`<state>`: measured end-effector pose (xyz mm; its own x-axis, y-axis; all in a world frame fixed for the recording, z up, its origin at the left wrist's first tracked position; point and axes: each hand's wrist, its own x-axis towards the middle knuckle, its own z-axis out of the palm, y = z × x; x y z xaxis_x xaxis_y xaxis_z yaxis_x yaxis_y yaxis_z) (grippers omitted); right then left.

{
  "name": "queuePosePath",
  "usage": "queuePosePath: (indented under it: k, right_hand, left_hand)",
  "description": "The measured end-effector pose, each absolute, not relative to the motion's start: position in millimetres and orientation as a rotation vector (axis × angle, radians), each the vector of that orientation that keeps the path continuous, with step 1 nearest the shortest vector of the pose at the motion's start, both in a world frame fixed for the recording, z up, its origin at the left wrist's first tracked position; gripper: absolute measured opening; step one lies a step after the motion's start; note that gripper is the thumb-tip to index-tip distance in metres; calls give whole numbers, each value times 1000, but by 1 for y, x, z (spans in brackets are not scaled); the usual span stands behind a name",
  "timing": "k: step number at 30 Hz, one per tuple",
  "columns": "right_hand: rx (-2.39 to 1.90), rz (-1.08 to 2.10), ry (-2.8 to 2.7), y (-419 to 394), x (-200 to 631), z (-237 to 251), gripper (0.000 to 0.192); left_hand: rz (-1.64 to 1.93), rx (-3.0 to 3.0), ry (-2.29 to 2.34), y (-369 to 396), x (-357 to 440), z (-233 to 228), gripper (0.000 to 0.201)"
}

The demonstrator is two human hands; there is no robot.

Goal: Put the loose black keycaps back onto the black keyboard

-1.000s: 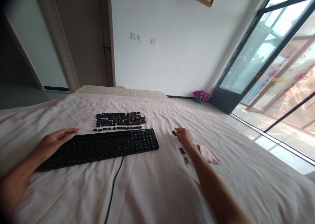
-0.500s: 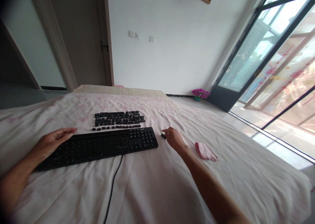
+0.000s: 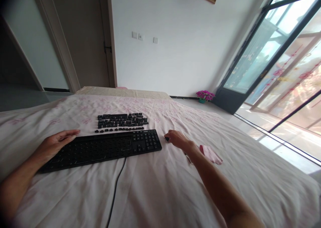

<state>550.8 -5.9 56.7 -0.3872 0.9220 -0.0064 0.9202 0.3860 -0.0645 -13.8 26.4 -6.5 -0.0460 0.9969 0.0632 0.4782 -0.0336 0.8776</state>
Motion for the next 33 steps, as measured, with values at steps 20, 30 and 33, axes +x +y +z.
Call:
queuePosePath:
  k: [20, 30, 33]
  right_hand:
    - [-1104, 1360, -1458, -38, 518, 46, 47]
    - [-1455, 942, -1771, -31, 528, 38, 37]
    - [-1472, 788, -1938, -31, 528, 40, 33]
  left_hand:
    - [1047, 1570, 1590, 24, -11, -4, 64]
    - [1068, 1559, 1567, 26, -13, -7, 67]
    - [1067, 1568, 1541, 27, -13, -7, 71]
